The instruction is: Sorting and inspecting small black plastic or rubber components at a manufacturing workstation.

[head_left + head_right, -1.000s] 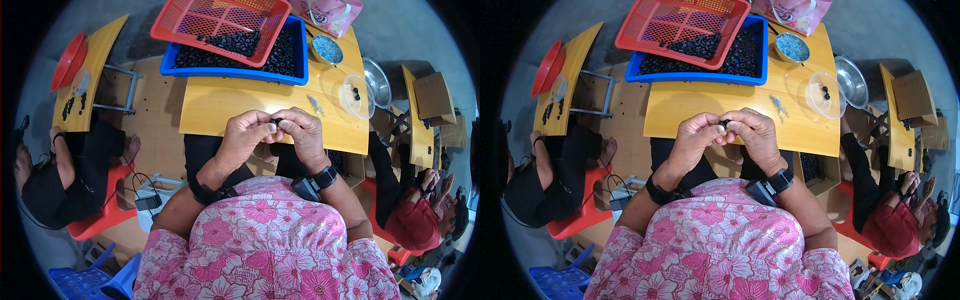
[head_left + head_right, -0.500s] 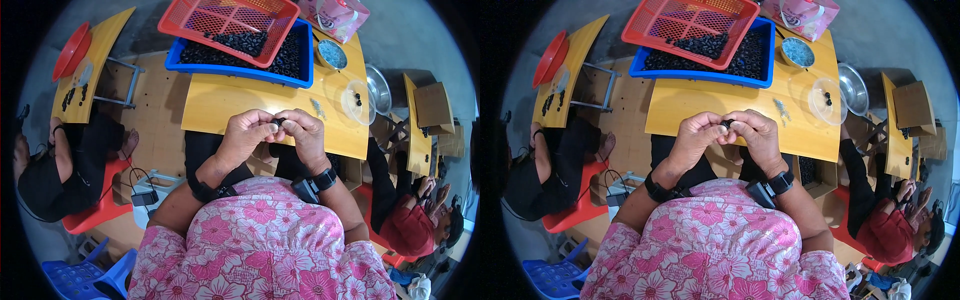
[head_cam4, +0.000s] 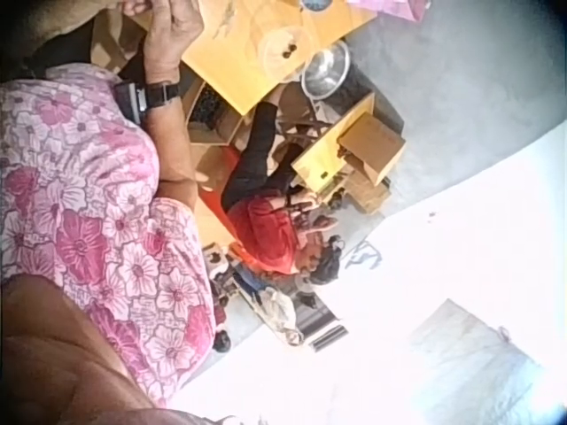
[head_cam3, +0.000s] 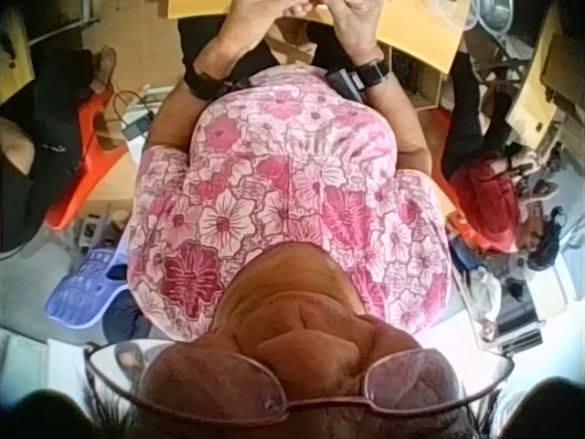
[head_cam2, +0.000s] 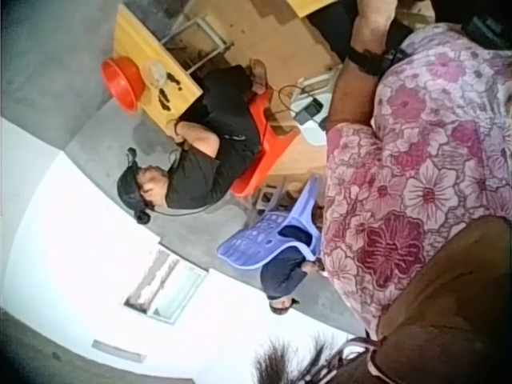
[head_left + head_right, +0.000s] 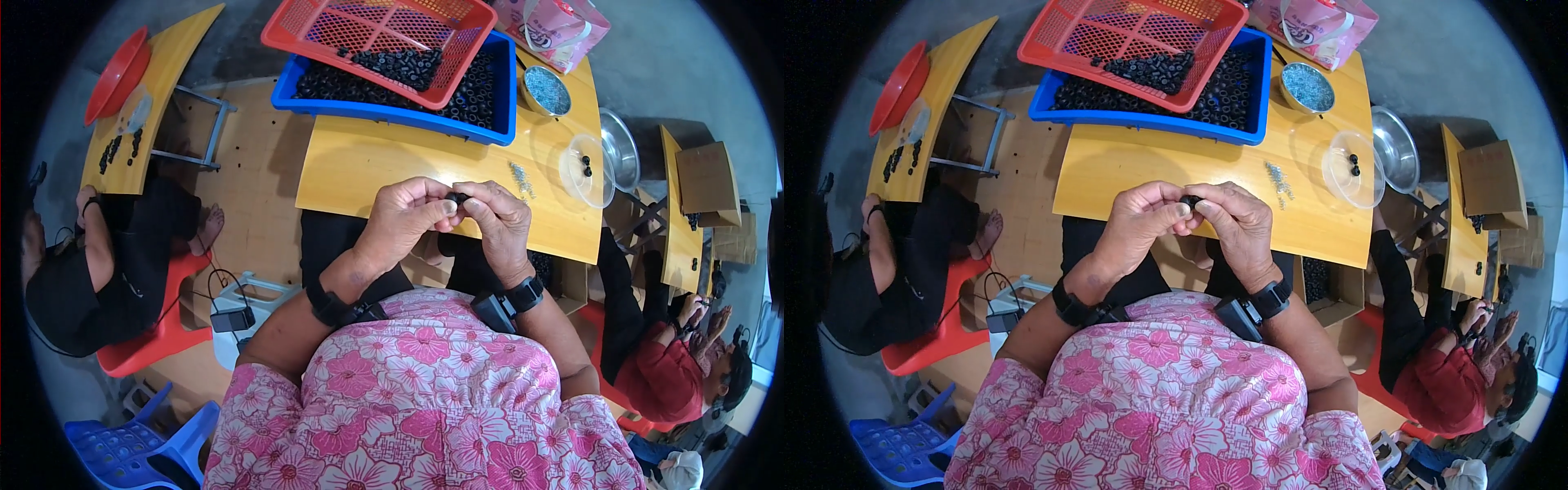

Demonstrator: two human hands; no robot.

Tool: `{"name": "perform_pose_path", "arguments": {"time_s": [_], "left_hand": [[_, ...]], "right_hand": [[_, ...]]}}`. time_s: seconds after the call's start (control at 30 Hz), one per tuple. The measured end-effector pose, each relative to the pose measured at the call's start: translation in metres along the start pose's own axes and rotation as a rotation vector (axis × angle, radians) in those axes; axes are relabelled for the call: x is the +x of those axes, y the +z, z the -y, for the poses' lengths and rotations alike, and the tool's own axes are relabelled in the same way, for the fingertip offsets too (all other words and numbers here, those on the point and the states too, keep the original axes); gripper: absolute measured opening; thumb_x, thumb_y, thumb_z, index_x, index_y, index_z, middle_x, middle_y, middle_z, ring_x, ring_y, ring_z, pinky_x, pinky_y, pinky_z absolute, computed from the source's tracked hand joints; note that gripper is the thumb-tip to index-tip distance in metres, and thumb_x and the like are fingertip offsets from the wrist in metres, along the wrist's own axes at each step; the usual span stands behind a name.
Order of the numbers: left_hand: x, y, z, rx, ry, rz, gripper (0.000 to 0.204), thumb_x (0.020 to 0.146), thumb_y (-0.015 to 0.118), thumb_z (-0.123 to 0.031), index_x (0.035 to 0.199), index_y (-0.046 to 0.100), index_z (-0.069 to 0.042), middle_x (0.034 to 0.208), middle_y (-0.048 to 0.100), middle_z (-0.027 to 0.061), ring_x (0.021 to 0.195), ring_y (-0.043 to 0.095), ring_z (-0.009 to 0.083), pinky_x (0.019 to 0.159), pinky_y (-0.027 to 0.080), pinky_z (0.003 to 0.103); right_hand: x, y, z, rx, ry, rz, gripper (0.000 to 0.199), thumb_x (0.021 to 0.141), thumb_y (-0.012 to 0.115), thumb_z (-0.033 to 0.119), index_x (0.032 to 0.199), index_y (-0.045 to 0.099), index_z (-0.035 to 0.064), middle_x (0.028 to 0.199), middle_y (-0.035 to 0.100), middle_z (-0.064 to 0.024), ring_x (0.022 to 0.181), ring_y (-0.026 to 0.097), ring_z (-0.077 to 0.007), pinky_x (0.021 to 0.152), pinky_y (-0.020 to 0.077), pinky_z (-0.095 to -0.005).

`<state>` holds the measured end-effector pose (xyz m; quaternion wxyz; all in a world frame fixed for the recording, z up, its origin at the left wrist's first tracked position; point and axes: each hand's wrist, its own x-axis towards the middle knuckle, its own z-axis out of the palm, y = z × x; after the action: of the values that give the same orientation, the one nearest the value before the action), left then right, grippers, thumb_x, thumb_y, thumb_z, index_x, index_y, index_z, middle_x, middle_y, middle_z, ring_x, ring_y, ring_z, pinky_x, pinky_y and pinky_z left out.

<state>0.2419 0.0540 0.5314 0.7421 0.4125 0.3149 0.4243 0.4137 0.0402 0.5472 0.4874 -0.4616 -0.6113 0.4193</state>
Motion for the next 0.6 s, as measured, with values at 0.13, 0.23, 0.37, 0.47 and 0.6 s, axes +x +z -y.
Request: {"name": "perform_pose_path", "arguments": {"time_s": [0.13,0.23,0.37,0.47,0.6], "left_hand": [[-0.001,-0.002,0.001,0.031,-0.003,-0.008,0.016,0.091,0.059,-0.005,0.103,0.060,0.004,0.085,0.063,0.0052,0.076,0.059,0.0087,0.071,0.051,0.022],[-0.001,-0.002,-0.001,0.078,0.002,-0.015,0.015,0.091,0.059,-0.005,0.103,0.061,0.004,0.085,0.063,0.0050,0.076,0.059,0.0084,0.071,0.051,0.022],[-0.001,-0.003,0.003,0.093,0.028,-0.036,0.017,0.090,0.061,-0.006,0.104,0.062,0.004,0.085,0.063,0.0045,0.076,0.059,0.0075,0.070,0.050,0.020],[-0.001,-0.007,0.009,0.151,0.068,-0.057,0.017,0.089,0.062,-0.007,0.104,0.063,0.002,0.085,0.061,0.0018,0.077,0.056,0.0070,0.070,0.048,0.020],[0.000,-0.011,0.012,0.379,0.216,-0.080,0.017,0.085,0.068,-0.007,0.101,0.067,-0.001,0.085,0.057,-0.0002,0.077,0.052,0.0066,0.070,0.045,0.021]], "right_hand": [[0.000,-0.001,-0.003,0.110,0.080,0.020,0.016,0.087,0.060,0.002,0.101,0.069,0.0005,0.082,0.066,-0.0077,0.072,0.063,-0.0134,0.070,0.0491,-0.0248],[0.000,-0.003,-0.009,0.276,0.208,0.042,0.015,0.088,0.061,0.004,0.101,0.069,0.0000,0.084,0.066,-0.0074,0.073,0.063,-0.0135,0.071,0.0511,-0.0253],[0.000,-0.003,-0.013,0.633,0.430,0.070,0.018,0.089,0.062,0.009,0.105,0.065,0.0000,0.086,0.065,-0.0069,0.074,0.064,-0.0134,0.073,0.0546,-0.0271],[0.003,-0.005,-0.011,0.739,0.503,0.117,0.020,0.090,0.062,0.010,0.108,0.060,0.0004,0.087,0.065,-0.0068,0.072,0.064,-0.0130,0.073,0.0557,-0.0278],[0.006,-0.013,-0.015,0.747,0.571,0.207,0.022,0.090,0.062,0.012,0.108,0.058,-0.0007,0.086,0.065,-0.0062,0.071,0.064,-0.0130,0.072,0.0561,-0.0283]]}}
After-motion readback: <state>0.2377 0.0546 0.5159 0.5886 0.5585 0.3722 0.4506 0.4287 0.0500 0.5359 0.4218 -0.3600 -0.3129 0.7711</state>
